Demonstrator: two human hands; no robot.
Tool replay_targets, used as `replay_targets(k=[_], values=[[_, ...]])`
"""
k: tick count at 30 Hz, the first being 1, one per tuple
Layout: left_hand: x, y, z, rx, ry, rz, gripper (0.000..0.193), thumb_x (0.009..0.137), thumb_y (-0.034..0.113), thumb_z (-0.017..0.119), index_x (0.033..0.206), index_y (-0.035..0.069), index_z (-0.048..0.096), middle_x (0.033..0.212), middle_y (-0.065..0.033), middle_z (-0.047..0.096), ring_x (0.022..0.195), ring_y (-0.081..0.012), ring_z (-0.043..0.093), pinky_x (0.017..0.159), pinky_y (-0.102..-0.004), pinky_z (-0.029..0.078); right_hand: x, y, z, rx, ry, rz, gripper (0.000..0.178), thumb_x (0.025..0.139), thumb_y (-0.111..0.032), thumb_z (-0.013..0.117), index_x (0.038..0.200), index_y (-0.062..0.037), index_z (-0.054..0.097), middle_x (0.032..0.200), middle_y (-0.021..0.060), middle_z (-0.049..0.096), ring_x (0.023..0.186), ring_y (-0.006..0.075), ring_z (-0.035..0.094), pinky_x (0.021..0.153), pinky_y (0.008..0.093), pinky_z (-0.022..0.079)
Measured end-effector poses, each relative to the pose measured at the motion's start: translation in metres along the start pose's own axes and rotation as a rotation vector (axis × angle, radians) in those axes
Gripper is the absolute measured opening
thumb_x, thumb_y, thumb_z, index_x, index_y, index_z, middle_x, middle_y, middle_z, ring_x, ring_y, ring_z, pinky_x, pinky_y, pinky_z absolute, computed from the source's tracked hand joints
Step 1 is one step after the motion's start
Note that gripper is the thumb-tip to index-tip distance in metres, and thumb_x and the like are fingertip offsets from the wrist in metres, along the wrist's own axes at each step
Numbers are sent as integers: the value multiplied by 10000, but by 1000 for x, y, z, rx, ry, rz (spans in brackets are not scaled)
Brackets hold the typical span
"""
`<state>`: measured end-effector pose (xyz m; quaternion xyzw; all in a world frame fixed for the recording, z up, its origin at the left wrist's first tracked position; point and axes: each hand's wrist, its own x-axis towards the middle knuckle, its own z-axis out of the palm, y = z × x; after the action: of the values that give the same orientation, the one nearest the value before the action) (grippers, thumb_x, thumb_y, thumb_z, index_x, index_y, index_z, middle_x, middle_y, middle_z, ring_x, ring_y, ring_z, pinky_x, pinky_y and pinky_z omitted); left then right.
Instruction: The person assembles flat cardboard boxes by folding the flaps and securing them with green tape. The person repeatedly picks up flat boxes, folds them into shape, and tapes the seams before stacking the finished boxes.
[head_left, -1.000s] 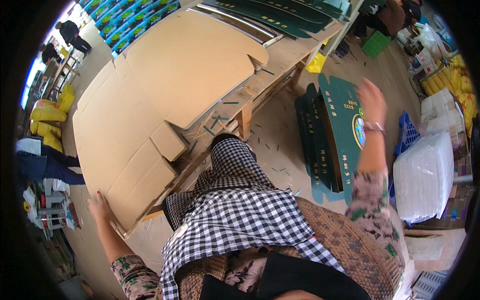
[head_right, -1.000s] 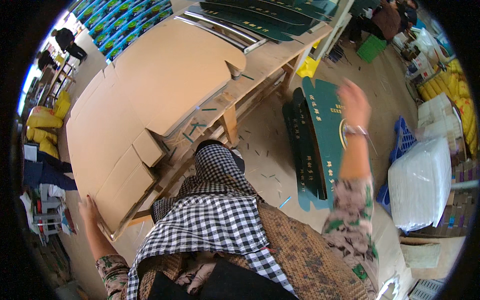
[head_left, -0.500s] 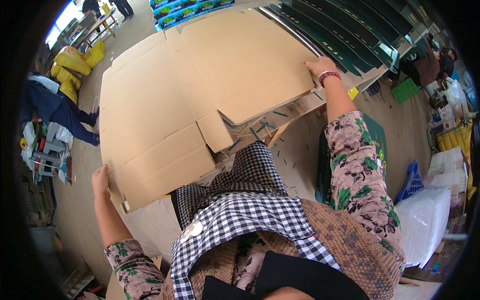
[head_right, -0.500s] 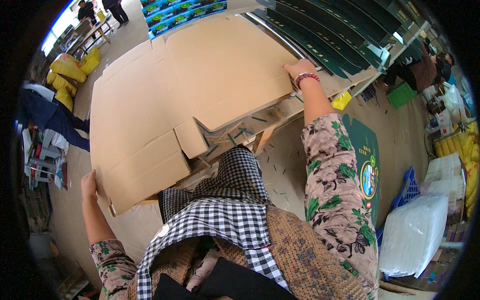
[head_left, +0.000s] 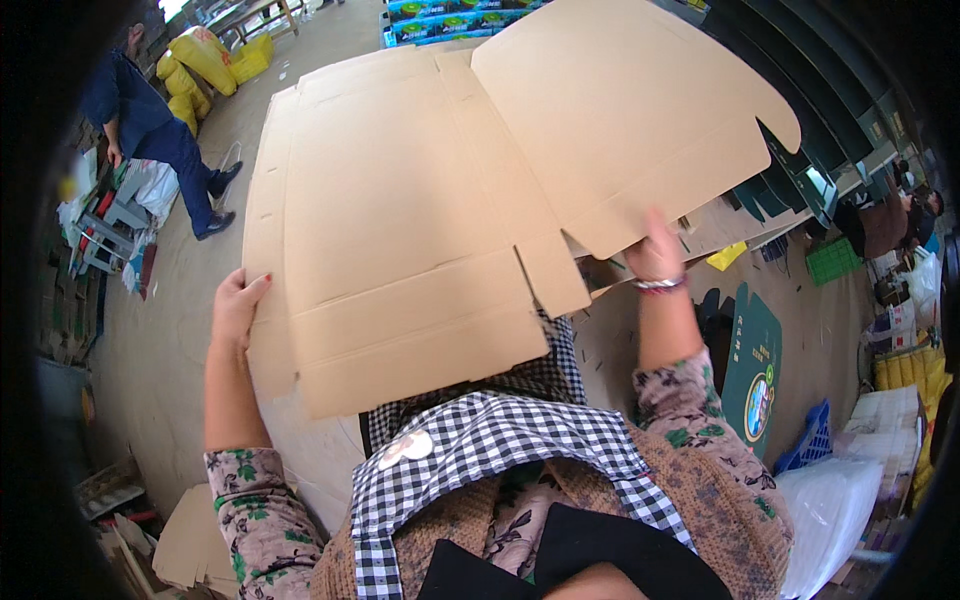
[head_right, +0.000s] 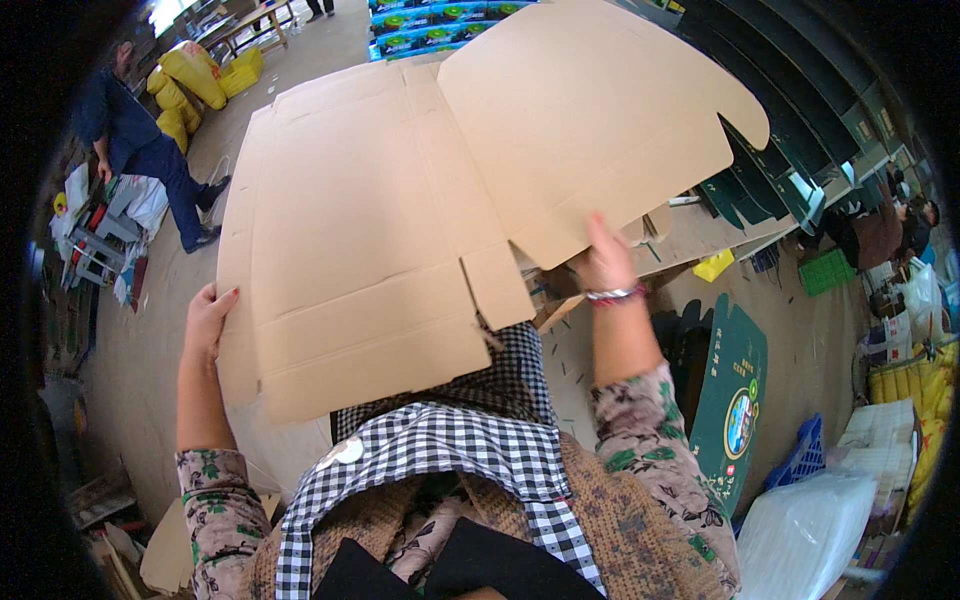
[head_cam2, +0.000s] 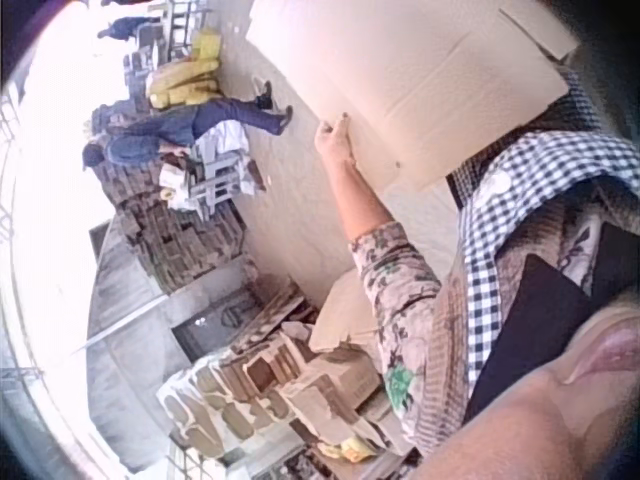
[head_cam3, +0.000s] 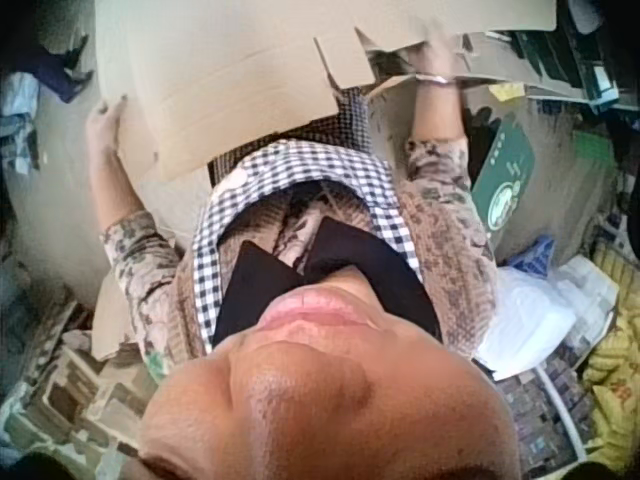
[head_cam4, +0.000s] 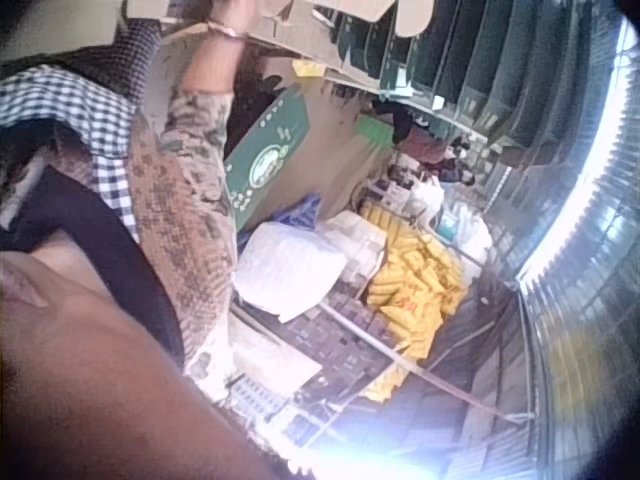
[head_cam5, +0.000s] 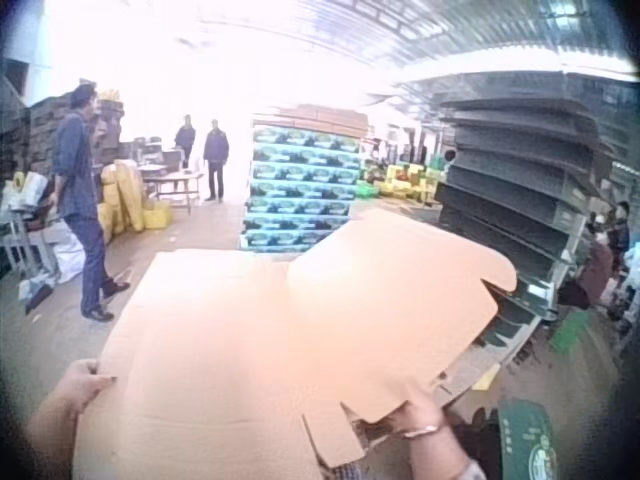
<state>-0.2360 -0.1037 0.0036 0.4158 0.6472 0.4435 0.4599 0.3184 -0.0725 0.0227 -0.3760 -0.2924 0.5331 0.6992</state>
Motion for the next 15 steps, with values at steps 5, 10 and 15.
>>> replay_targets(k=[5, 10, 15], values=[[-2, -1, 58, 625, 219, 321, 246, 879, 136, 587, 1038, -49, 622, 917, -189, 687, 799, -323, 656, 772, -408, 520, 1, 38, 7, 116, -167, -63, 481, 987, -267, 578, 1352, 24, 465, 1318, 157, 560, 1180, 294, 577, 1018, 451, 469], [-14, 13, 85, 928, 115, 506, 355, 888, 81, 460, 1203, -36, 576, 1186, -266, 599, 978, -409, 589, 872, -460, 480, -41, 24, 46, -350, -309, -169, 488, 1007, -290, 539, 1366, 26, 444, 1317, 127, 550, 1185, 257, 543, 1033, 384, 403], [-41, 23, 63, 458, -378, 502, 642, 831, -104, 443, 1452, 55, 407, 1370, -248, 518, 1197, -348, 543, 996, -401, 457, -16, 30, 34, -811, -372, -89, 553, 1008, -450, 489, 1271, 34, 540, 1156, 99, 624, 1040, 208, 587, 916, 335, 452]])
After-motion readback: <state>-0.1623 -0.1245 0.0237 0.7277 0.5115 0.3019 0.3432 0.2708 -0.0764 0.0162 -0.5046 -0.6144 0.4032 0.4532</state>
